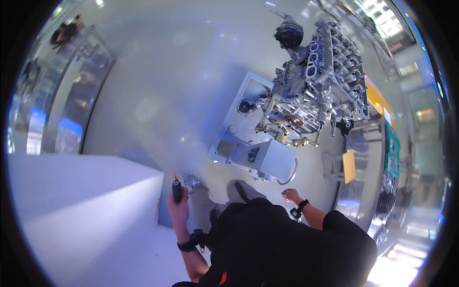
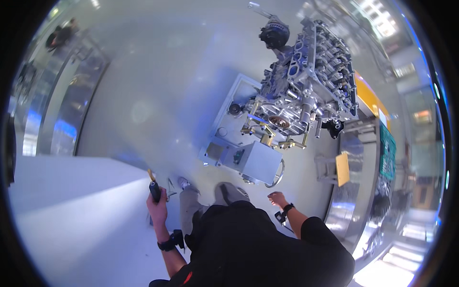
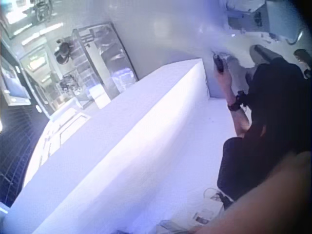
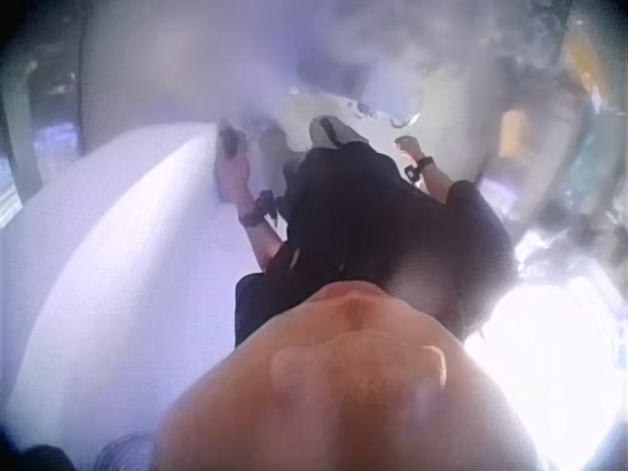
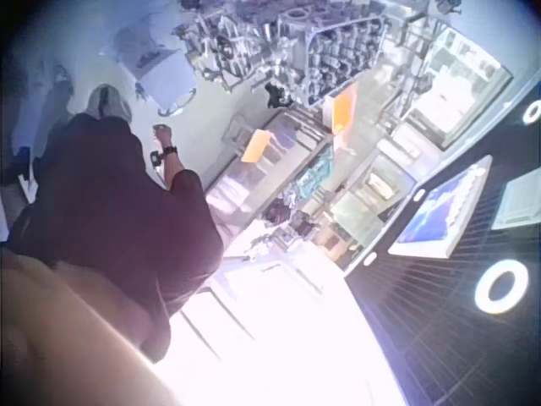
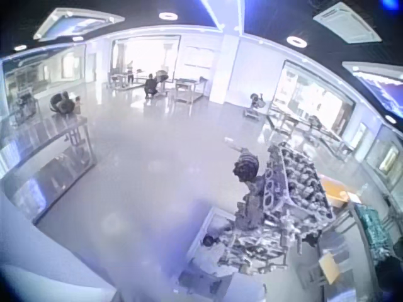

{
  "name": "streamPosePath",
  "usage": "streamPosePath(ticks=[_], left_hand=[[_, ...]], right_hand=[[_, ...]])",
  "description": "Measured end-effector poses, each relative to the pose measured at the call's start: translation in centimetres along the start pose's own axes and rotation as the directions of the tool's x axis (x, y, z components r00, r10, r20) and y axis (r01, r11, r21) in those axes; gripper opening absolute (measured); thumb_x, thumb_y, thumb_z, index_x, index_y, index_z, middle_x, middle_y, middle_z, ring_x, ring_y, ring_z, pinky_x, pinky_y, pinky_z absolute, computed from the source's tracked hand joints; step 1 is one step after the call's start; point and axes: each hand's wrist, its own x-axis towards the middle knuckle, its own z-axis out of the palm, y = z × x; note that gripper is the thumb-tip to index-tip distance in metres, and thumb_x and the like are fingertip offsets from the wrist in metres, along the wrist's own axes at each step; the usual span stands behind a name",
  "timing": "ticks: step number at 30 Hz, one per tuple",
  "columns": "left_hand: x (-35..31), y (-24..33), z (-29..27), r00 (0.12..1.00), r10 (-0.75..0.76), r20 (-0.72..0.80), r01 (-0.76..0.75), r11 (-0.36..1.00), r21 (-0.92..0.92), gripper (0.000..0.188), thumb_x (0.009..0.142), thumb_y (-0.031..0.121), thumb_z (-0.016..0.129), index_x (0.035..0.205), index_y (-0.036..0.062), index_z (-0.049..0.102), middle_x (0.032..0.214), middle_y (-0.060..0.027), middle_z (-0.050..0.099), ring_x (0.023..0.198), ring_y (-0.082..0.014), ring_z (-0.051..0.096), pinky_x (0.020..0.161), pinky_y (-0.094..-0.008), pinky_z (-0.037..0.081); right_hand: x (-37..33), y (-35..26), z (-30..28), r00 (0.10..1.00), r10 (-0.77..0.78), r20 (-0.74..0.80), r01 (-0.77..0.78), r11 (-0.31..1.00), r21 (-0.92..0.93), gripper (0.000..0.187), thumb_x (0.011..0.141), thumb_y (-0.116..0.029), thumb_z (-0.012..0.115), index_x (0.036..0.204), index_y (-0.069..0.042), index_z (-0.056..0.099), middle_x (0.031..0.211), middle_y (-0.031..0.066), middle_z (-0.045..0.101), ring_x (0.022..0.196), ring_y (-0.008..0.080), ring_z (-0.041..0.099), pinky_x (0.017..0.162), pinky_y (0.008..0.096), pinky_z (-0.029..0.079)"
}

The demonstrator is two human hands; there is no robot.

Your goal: The person fits an intake manifold onto an engine cylinder head and inserts bolts by hand. They then use a socket wrench to tighten the bolts and use a probe tool to reach into the assembly.

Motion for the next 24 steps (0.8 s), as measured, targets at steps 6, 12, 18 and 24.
streamPosePath(ticks=[6,12,18,24], left_hand=[[15.5,7.5,0.4,0.958,0.033,0.284,-0.03,0.999,-0.015,0.013,0.083,0.009,0.062,0.088,0.0013,0.053,0.069,-0.0027,0.059,0.062,-0.0079,0.052,0.061,-0.0225,0.042],[28.5,14.7,3.2,0.807,0.05,0.589,-0.182,0.969,0.167,0.009,0.084,0.008,0.059,0.088,0.0021,0.052,0.071,-0.0048,0.064,0.056,-0.0079,0.055,0.053,-0.0221,0.043],[39.0,19.3,9.0,0.612,0.125,0.781,-0.461,0.859,0.224,0.007,0.084,0.007,0.056,0.089,0.0015,0.054,0.074,-0.0072,0.065,0.06,-0.0121,0.061,0.055,-0.0233,0.046],[47.1,26.1,17.9,0.271,0.207,0.94,-0.617,0.787,0.005,0.006,0.079,-0.002,0.056,0.085,-0.0005,0.055,0.072,-0.0107,0.062,0.065,-0.0182,0.063,0.064,-0.0262,0.048]], right_hand=[[-8.9,-3.0,14.7,0.998,0.046,-0.034,-0.055,0.928,-0.368,0.023,0.083,-0.021,0.058,0.095,-0.003,0.064,0.086,0.0102,0.065,0.081,0.0178,0.059,0.073,0.0309,0.045],[-7.5,-10.5,25.1,0.944,-0.297,0.143,0.33,0.872,-0.363,0.027,0.079,-0.024,0.059,0.089,0.001,0.063,0.086,0.0154,0.065,0.079,0.0248,0.062,0.075,0.0367,0.047],[3.3,-25.3,30.2,0.992,-0.101,-0.081,0.1,0.995,-0.016,0.037,0.083,-0.04,0.054,0.079,-0.004,0.066,0.069,0.0096,0.063,0.064,0.0201,0.062,0.064,0.0342,0.048],[5.0,-43.0,30.3,0.912,-0.221,-0.344,0.326,0.901,0.287,0.037,0.089,-0.034,0.05,0.078,0.001,0.054,0.065,0.0063,0.058,0.057,0.0126,0.057,0.052,0.0281,0.045]])
